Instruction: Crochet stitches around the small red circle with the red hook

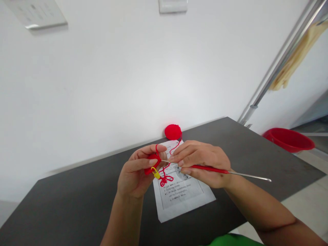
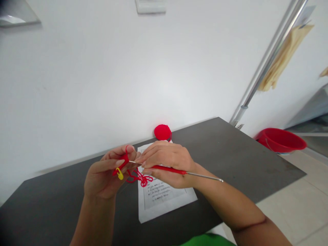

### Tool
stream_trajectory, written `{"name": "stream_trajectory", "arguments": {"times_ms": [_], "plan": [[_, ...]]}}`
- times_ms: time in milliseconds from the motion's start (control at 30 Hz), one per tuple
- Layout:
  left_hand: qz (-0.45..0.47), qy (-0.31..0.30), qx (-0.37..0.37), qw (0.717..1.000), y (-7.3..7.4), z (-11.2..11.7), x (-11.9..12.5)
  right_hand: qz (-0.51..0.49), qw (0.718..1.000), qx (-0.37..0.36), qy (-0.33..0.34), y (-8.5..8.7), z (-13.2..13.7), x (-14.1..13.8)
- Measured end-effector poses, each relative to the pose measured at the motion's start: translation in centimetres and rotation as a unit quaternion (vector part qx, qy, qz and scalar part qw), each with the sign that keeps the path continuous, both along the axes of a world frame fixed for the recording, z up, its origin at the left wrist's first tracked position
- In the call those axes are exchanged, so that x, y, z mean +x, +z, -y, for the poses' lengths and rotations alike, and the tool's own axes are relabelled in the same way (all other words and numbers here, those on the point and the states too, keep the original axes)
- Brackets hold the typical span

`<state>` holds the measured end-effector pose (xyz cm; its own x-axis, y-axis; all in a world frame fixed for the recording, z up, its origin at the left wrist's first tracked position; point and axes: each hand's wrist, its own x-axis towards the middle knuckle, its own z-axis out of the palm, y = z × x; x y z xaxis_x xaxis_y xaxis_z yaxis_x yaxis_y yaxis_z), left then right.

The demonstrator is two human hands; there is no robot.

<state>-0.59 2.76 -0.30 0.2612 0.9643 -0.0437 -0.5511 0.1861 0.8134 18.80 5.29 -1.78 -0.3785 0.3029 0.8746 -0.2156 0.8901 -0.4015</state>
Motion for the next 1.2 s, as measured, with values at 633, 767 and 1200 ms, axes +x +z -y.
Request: {"name": "stream_trajectory", "arguments": {"times_ms": [633, 767, 1200], "plan": [[-0.084, 0.046, 0.059, 0.994, -0.6, 0.5, 0.6, -0.012, 0.992, 0.096, -0.080, -1.2, -0.6, -0.4], [-0.116, 0.063, 0.069, 0.989, -0.7, 0.5, 0.9, 0.027, 0.986, 0.124, -0.108, -1.0, -1.1, -0.3], [-0.143, 0.122, 0.074, 0.979, -0.9, 0.3, 0.5, -0.099, 0.969, -0.219, 0.051, -2.0, -1.5, -1.3]]}}
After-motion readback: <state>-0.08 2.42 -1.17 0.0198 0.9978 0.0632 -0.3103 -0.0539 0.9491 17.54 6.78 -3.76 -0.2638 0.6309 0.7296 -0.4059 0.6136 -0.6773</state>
